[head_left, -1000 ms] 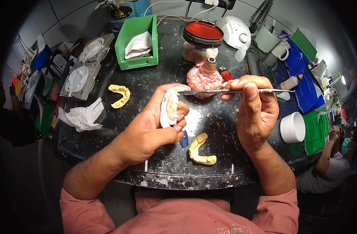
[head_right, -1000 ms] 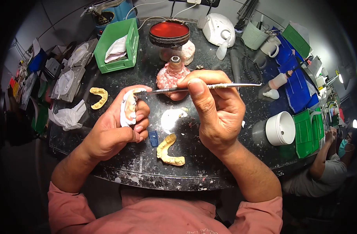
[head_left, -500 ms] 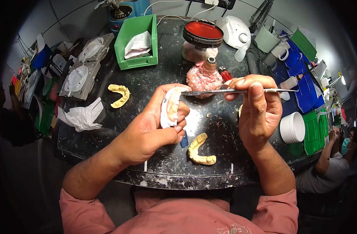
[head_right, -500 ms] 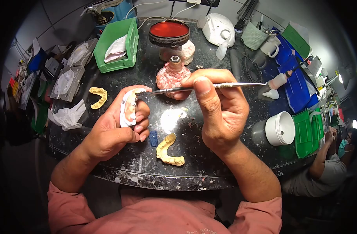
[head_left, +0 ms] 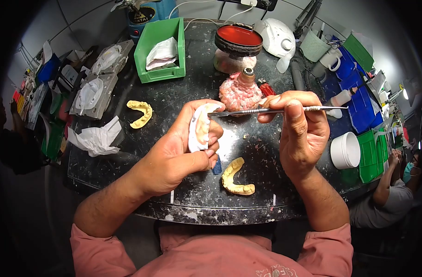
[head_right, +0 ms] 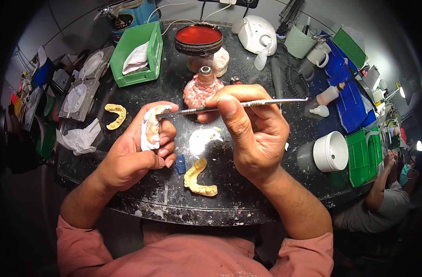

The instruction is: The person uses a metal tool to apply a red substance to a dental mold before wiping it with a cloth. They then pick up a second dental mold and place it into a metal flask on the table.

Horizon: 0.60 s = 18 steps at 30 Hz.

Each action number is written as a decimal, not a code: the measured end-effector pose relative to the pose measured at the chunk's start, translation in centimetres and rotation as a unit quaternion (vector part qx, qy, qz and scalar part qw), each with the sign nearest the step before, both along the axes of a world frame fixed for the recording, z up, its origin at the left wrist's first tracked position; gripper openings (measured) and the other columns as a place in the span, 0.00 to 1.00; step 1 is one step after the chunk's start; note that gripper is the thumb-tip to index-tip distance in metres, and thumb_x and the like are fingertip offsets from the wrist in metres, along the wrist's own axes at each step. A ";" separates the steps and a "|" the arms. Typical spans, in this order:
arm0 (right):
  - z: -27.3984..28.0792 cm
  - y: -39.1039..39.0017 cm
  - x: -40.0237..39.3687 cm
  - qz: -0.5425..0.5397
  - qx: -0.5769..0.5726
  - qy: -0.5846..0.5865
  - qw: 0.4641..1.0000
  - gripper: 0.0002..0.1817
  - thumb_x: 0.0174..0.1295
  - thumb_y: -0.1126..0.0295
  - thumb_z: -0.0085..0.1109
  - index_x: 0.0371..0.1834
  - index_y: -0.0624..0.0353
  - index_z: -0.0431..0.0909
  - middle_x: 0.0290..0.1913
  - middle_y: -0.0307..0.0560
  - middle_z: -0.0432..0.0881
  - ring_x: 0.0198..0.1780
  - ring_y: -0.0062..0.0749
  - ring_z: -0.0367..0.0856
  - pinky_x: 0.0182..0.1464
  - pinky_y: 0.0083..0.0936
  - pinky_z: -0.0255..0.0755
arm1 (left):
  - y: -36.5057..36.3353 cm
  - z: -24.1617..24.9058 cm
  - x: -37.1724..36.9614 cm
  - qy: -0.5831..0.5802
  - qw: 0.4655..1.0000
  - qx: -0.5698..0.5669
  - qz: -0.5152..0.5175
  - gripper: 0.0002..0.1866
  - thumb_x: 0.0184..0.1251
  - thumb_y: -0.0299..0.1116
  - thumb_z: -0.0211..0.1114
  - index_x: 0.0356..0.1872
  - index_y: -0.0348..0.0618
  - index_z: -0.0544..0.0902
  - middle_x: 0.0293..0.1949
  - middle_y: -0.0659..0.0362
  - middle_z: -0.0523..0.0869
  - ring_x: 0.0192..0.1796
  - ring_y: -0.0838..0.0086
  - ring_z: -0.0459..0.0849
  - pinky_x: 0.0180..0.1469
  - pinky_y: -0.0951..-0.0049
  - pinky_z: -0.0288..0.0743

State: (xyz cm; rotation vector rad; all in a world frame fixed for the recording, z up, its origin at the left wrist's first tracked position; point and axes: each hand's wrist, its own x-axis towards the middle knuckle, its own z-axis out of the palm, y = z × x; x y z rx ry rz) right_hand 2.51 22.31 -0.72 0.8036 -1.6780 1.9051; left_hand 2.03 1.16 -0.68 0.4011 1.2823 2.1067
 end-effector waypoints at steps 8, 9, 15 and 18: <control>0.0 0.0 0.0 0.001 -0.009 0.000 1.000 0.09 0.71 0.72 0.50 0.45 0.68 0.73 0.38 0.51 0.80 0.37 0.30 0.82 0.42 0.25 0.78 | 0.0 0.2 0.0 -0.013 1.000 0.003 0.006 0.45 0.40 0.12 0.51 0.69 0.45 0.58 0.36 0.63 0.64 0.35 0.80 0.65 0.44 0.73 0.68; 0.0 0.1 0.0 0.000 -0.009 0.000 1.000 0.09 0.71 0.72 0.50 0.45 0.68 0.73 0.38 0.51 0.80 0.37 0.30 0.82 0.42 0.24 0.78 | 0.0 0.1 0.0 -0.013 1.000 0.006 0.004 0.44 0.40 0.12 0.51 0.69 0.45 0.58 0.36 0.63 0.64 0.35 0.80 0.65 0.44 0.73 0.68; -0.2 0.1 -0.1 0.010 0.009 0.010 1.000 0.09 0.71 0.72 0.50 0.45 0.69 0.73 0.39 0.51 0.80 0.38 0.31 0.83 0.43 0.26 0.79 | -0.1 0.1 0.0 -0.008 1.000 0.007 0.000 0.44 0.40 0.12 0.51 0.68 0.44 0.58 0.36 0.63 0.64 0.35 0.80 0.65 0.44 0.72 0.68; -0.4 -0.2 -0.1 0.014 -0.005 0.010 1.000 0.09 0.71 0.72 0.49 0.45 0.69 0.73 0.40 0.51 0.80 0.38 0.31 0.83 0.43 0.26 0.80 | -0.1 0.1 0.0 -0.010 1.000 0.010 -0.002 0.44 0.40 0.12 0.51 0.69 0.44 0.58 0.36 0.63 0.65 0.36 0.80 0.65 0.44 0.72 0.68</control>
